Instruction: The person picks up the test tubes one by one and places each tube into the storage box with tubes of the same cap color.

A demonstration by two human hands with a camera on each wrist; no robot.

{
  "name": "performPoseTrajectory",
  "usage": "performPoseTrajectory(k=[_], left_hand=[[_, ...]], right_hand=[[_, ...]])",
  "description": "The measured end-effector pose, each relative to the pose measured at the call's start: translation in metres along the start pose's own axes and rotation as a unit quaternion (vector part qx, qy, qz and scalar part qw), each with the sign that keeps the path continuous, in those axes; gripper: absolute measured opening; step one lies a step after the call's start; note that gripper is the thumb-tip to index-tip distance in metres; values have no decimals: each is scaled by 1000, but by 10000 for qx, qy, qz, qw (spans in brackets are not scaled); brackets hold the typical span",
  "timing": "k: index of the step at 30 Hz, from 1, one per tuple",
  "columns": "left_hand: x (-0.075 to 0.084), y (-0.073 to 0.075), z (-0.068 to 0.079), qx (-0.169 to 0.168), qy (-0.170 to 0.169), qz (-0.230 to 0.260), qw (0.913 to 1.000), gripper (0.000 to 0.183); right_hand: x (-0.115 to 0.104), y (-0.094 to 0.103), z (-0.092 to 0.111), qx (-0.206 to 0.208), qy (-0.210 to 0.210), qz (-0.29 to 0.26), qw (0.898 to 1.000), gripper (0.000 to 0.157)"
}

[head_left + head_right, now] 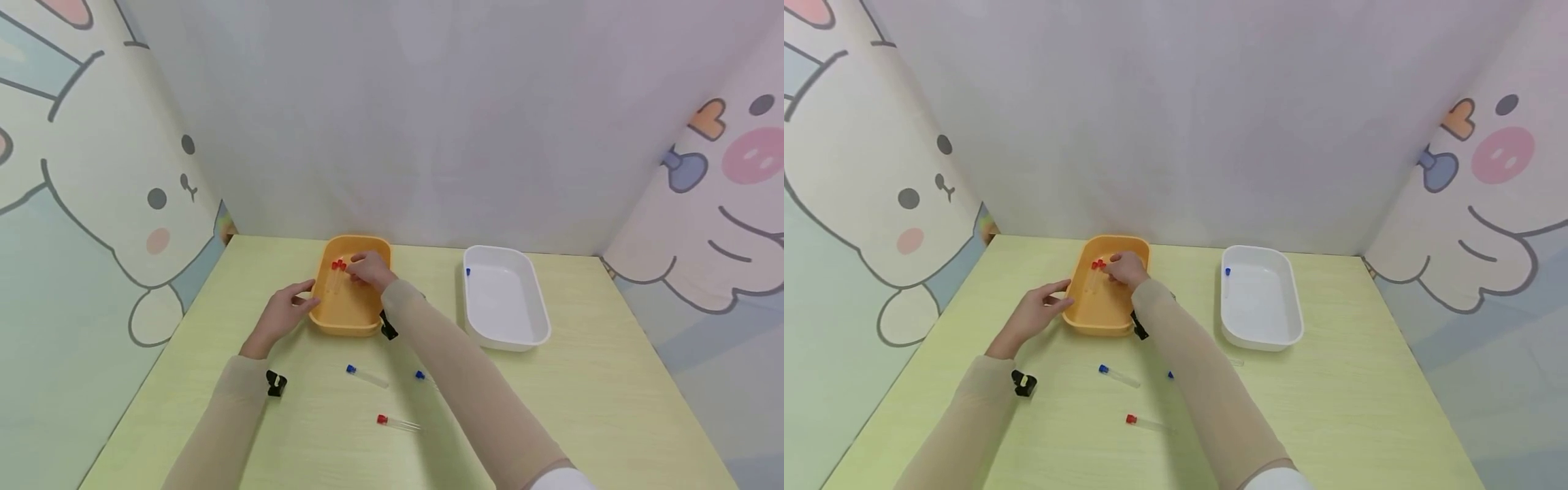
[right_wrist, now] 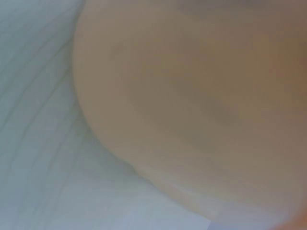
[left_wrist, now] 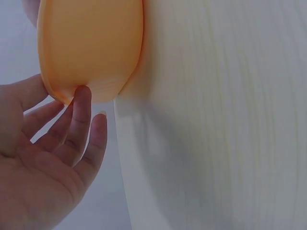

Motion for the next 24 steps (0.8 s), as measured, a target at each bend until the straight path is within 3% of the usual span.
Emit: performPoseTrajectory(k=[13, 19, 24], left_hand=[[-3, -2, 0, -88, 200, -60, 9997, 58], [-1, -1, 0, -28, -39, -113, 9999, 57], [-1, -1, -1, -49, -26, -95, 9999, 58]], right_hand=[[-34, 14, 27, -780, 771, -269, 9936, 47], [-44, 26, 43, -969, 1035, 135, 9898, 41], [-48, 38, 58, -1174, 1090, 433, 9861, 41]])
Point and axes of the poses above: each hand's wrist, its own z-axis away from the middle knuckle, its own y-axis out of the back of the hand, x = y × z, the point moved 9 cm from there along -z, towards the middle knuckle, and after that the axes turned 12 degrees about y, right-handed, at the moved point
